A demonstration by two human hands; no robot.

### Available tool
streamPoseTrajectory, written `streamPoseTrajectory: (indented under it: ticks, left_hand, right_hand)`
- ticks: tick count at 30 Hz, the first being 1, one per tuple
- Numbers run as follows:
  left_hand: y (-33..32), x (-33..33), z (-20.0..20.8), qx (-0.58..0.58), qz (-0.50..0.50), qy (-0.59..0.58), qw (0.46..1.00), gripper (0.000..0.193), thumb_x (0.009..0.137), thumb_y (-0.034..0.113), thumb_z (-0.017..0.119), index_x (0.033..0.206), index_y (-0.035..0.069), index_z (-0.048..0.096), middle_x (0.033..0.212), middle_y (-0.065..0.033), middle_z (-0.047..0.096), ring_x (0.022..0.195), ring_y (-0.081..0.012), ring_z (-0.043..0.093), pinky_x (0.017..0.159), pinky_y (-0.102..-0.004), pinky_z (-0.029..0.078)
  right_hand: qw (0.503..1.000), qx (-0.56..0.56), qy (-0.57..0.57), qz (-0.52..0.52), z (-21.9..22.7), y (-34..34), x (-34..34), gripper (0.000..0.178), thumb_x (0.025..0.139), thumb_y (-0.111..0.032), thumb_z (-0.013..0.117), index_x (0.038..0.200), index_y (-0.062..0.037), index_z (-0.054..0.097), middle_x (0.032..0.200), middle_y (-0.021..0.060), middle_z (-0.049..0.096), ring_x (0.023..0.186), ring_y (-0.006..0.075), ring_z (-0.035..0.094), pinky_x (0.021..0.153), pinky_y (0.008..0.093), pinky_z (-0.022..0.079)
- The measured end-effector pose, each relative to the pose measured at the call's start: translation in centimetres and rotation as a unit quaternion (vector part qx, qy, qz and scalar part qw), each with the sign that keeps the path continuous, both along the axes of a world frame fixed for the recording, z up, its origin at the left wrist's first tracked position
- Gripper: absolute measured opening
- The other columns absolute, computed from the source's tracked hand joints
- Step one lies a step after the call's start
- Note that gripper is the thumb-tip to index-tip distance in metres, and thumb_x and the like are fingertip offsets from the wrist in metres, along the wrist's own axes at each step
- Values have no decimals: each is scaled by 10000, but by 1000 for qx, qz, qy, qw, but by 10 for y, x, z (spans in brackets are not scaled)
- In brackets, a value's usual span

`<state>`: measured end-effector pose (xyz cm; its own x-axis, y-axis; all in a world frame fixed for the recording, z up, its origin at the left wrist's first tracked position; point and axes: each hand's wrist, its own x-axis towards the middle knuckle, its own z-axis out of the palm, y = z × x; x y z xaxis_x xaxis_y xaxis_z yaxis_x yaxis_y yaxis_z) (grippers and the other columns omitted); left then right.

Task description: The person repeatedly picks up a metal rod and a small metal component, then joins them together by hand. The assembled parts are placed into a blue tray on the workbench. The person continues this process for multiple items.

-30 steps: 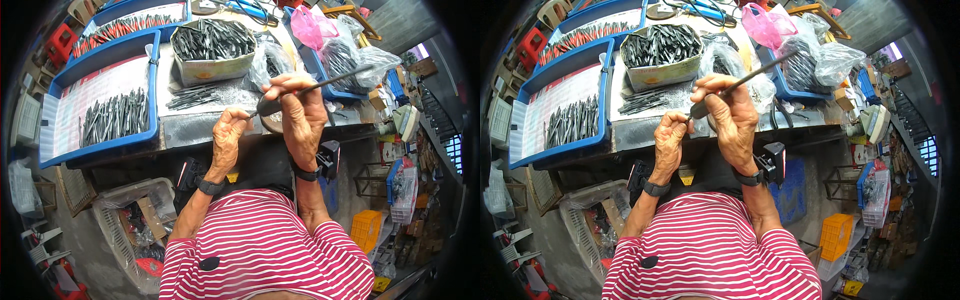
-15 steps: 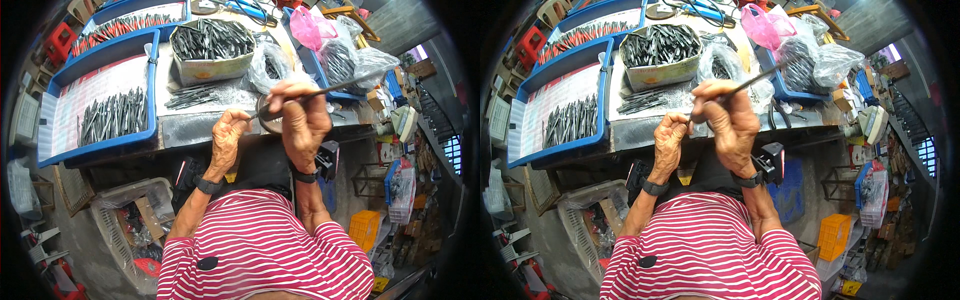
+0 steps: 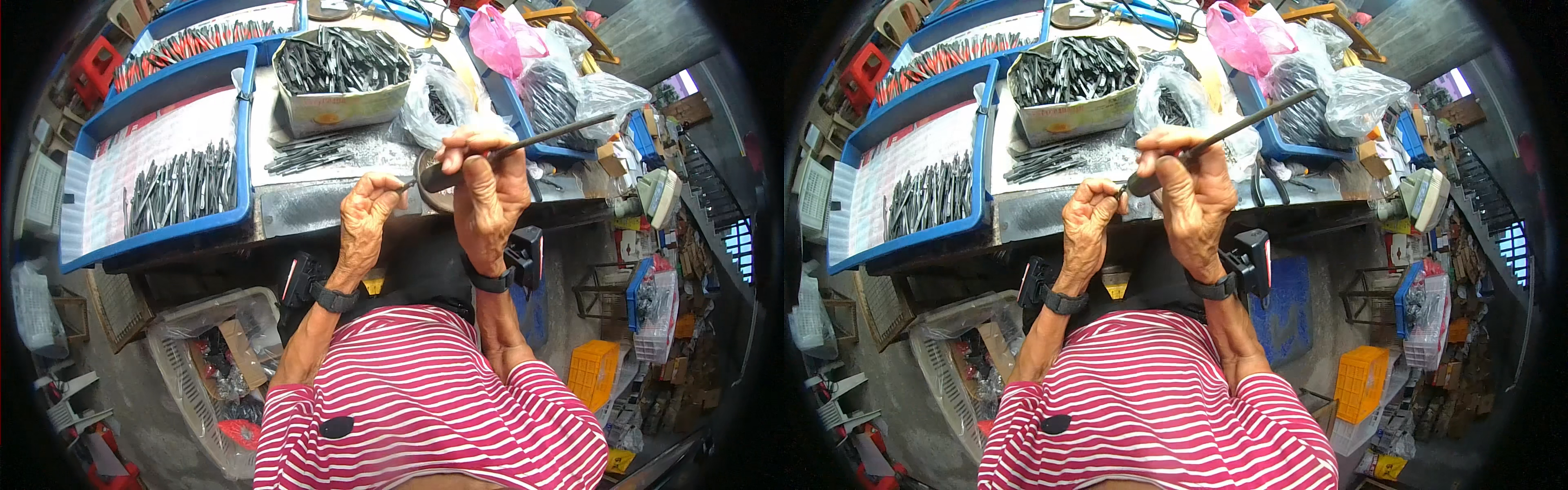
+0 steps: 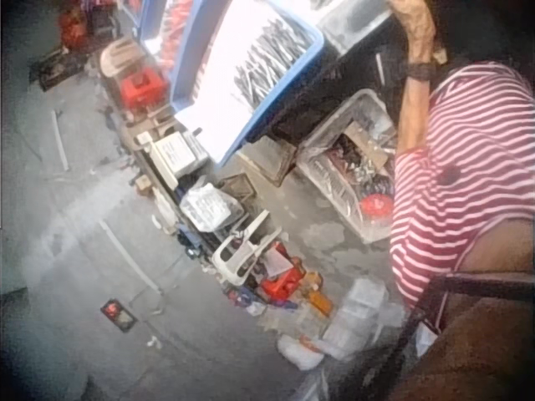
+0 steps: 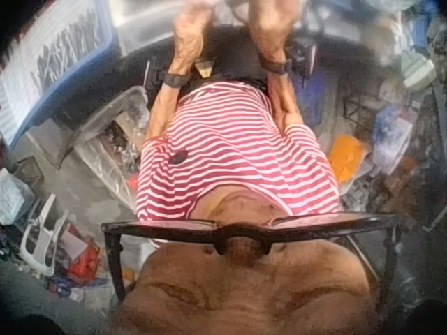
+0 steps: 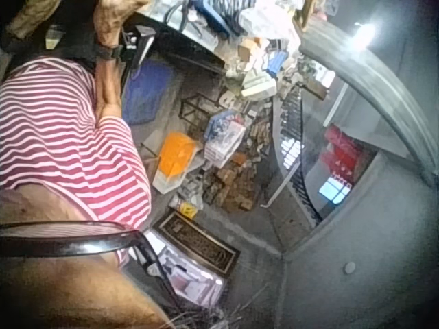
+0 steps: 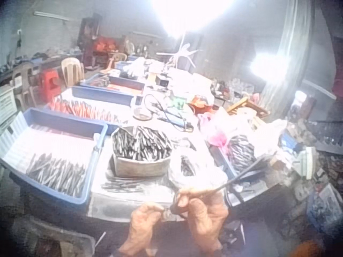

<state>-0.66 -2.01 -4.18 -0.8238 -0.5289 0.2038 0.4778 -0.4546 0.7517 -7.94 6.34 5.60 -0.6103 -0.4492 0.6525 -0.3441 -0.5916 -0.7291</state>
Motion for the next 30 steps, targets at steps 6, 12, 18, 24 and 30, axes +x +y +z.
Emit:
streamPoseTrajectory:
  ticks: [6, 12, 18, 24, 30]
  left_hand:
    - [2, 6, 14, 56, -13, -37, 998, 181, 871, 82, 571, 1011, -16, 512, 800, -94, 603, 651, -107, 551, 623, -219, 460]
    - [5, 14, 25, 111, -28, -68, 991, 176, 871, 66, 562, 1012, -29, 515, 789, -120, 609, 559, -72, 501, 409, -137, 341]
    - [9, 9, 26, 97, -32, -79, 992, 136, 869, 46, 555, 986, -15, 523, 794, -112, 603, 560, -63, 464, 428, -145, 327]
    - [8, -3, 17, -14, 33, -56, 998, 102, 855, 43, 574, 945, 9, 540, 798, -82, 619, 654, -72, 514, 617, -189, 411]
    - [7, -6, 3, -7, 26, -14, 1000, 73, 853, 51, 581, 920, 32, 557, 817, -69, 624, 755, -101, 569, 706, -224, 446]
  right_hand:
    - [997, 36, -64, -23, 8, 14, -6, 147, 913, -79, 496, 1018, 25, 492, 848, 88, 575, 763, 112, 540, 737, 251, 449]
    - [978, 127, -158, -52, -19, 26, -8, 132, 914, -93, 499, 994, 12, 510, 815, 53, 578, 736, 86, 547, 702, 218, 443]
    - [974, 102, -194, -46, -22, 40, -21, 137, 907, -101, 507, 993, 6, 514, 855, 69, 592, 744, 77, 558, 688, 205, 447]
    - [990, 34, -136, -30, -12, 27, -21, 149, 914, -90, 495, 1007, 25, 510, 807, 66, 575, 747, 98, 550, 727, 226, 444]
    - [998, 33, -39, -45, 7, 10, -14, 155, 922, -66, 472, 1026, 42, 511, 806, 58, 566, 760, 93, 537, 728, 221, 439]
